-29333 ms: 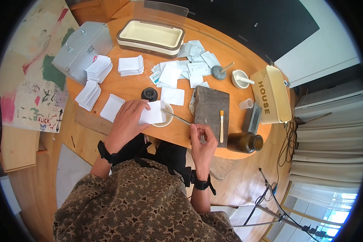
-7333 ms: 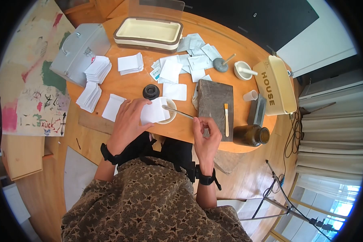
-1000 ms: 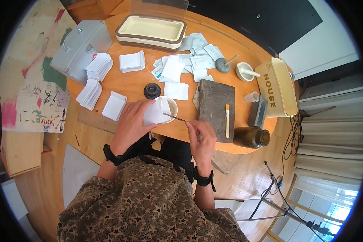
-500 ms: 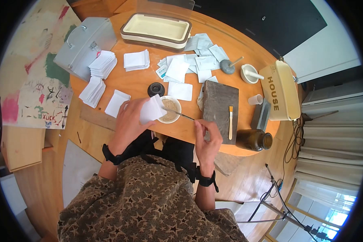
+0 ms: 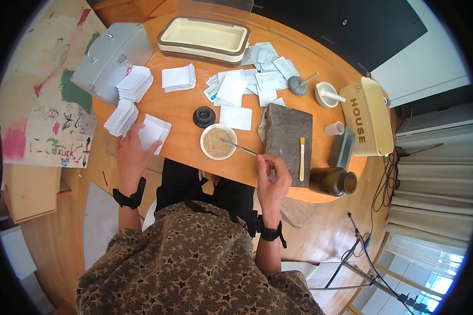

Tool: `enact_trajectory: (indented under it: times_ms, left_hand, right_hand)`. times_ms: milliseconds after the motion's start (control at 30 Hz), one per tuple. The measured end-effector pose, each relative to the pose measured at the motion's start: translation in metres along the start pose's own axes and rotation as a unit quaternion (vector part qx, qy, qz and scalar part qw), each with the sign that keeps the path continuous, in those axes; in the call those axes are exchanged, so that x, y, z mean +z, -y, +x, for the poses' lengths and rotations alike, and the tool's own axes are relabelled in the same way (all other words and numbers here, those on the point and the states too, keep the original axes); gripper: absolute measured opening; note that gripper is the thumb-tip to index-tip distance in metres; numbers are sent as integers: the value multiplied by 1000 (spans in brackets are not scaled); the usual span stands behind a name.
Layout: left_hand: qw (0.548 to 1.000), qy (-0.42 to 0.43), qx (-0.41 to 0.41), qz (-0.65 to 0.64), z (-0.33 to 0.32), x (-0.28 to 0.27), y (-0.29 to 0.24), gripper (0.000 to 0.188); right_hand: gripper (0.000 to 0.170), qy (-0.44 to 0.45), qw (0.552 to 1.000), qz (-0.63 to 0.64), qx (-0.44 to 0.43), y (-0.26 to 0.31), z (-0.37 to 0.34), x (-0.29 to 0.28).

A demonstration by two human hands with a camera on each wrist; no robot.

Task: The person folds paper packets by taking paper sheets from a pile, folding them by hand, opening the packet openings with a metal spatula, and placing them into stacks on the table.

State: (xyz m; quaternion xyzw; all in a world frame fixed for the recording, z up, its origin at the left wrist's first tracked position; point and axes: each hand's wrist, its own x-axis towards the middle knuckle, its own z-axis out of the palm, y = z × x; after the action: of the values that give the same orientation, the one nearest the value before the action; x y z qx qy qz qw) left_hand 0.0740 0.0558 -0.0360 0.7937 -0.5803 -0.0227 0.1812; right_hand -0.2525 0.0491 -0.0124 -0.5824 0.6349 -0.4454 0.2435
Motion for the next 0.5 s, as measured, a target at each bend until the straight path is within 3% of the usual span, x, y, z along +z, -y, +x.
enact_trajectory:
  times_ms: [500]
  left_hand:
    - [999, -7, 47, -20, 0, 19, 8, 53]
  right_hand:
    - [12, 9, 1000, -20, 15, -5, 0, 2]
